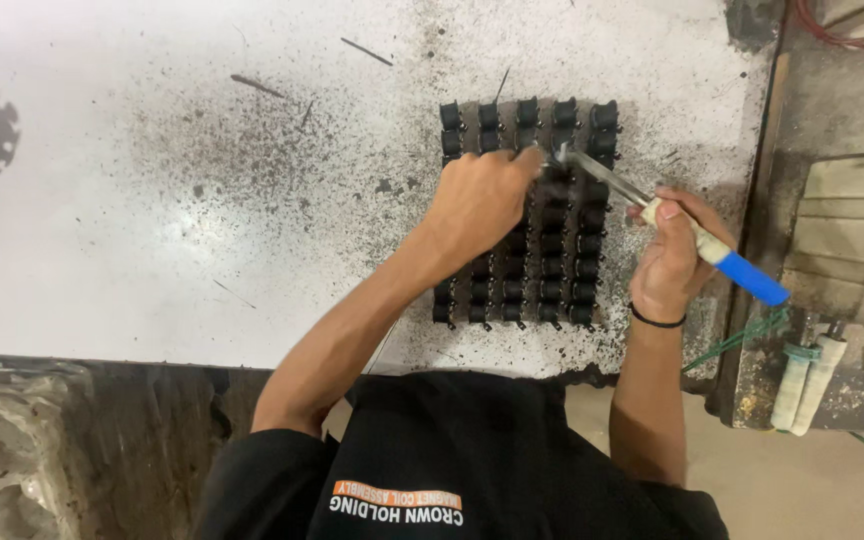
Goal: The person solders small black coil components onto a grid board at a workbench, holding each component in place with one hand while applying a soldering iron with the other, working through the rows one at a time. They then use a red probe tester to touch the soldered components, checking them across the board.
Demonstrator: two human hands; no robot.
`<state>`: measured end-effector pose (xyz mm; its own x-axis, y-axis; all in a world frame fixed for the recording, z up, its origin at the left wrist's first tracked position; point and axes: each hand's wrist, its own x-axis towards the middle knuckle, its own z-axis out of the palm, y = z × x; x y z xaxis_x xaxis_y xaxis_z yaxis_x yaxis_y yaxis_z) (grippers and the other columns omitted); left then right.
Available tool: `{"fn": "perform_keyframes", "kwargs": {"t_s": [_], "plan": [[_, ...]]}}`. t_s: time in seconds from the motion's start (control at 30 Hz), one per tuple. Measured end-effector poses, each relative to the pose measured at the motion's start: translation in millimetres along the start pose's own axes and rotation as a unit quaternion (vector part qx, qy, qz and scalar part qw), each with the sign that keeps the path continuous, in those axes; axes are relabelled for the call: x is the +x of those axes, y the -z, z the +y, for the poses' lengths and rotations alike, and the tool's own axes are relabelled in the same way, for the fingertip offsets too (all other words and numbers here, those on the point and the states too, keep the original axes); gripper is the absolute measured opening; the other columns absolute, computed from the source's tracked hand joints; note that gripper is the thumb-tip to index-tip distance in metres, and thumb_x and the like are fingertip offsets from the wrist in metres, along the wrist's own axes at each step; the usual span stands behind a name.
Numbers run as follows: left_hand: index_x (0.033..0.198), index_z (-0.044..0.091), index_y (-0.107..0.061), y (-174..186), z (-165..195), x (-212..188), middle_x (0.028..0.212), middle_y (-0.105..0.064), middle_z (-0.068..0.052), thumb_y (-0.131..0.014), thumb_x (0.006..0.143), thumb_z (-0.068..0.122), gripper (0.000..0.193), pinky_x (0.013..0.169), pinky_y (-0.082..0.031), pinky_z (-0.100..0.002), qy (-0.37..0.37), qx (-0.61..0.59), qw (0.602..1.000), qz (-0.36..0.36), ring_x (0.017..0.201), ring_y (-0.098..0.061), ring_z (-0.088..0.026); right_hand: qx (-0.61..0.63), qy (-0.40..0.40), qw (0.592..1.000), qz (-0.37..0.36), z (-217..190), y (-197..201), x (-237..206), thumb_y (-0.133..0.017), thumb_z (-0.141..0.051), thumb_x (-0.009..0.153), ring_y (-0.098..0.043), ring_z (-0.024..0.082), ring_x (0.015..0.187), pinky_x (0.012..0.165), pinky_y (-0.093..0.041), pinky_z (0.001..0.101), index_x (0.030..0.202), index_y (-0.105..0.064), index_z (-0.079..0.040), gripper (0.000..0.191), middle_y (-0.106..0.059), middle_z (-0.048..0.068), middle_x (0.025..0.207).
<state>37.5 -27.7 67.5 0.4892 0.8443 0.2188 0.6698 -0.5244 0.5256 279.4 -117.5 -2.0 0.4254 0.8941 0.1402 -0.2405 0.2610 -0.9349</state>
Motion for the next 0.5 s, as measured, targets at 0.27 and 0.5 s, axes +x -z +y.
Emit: {"fn": "perform_keyframes", "kwargs": {"t_s": [0.27, 0.5], "plan": [[0.119, 0.008, -0.06, 60.5, 11.0, 25.8, 0.083, -0.061, -0.002, -0.061, 0.105, 0.0, 0.016, 0.047, -0.047, -0.03, -0.075, 0.004, 0.972, 0.222, 0.065, -0.063, -0.017, -0.084, 0.005, 0.996, 0.004, 21.2, -11.6, -0.1, -0.071, -0.01, 0.1, -0.069, 0.023, 0.091, 0.084, -0.061, 0.0341, 0.112, -0.071, 0.01, 0.023, -0.071, 0.017, 0.106], [0.109, 0.011, -0.076, -33.4, -27.0, 1.1, 0.097, -0.063, -0.013, -0.065, 0.084, 0.004, 0.029, 0.056, -0.057, -0.045, 0.066, 0.011, 0.994, 0.092, 0.07, -0.071, -0.033, -0.087, -0.024, 0.996, 0.005, 13.1, -26.9, 1.1, -0.071, -0.008, 0.098, -0.072, 0.028, 0.088, 0.084, -0.062, 0.0365, 0.112, -0.069, 0.011, 0.024, -0.069, 0.018, 0.107]]}}
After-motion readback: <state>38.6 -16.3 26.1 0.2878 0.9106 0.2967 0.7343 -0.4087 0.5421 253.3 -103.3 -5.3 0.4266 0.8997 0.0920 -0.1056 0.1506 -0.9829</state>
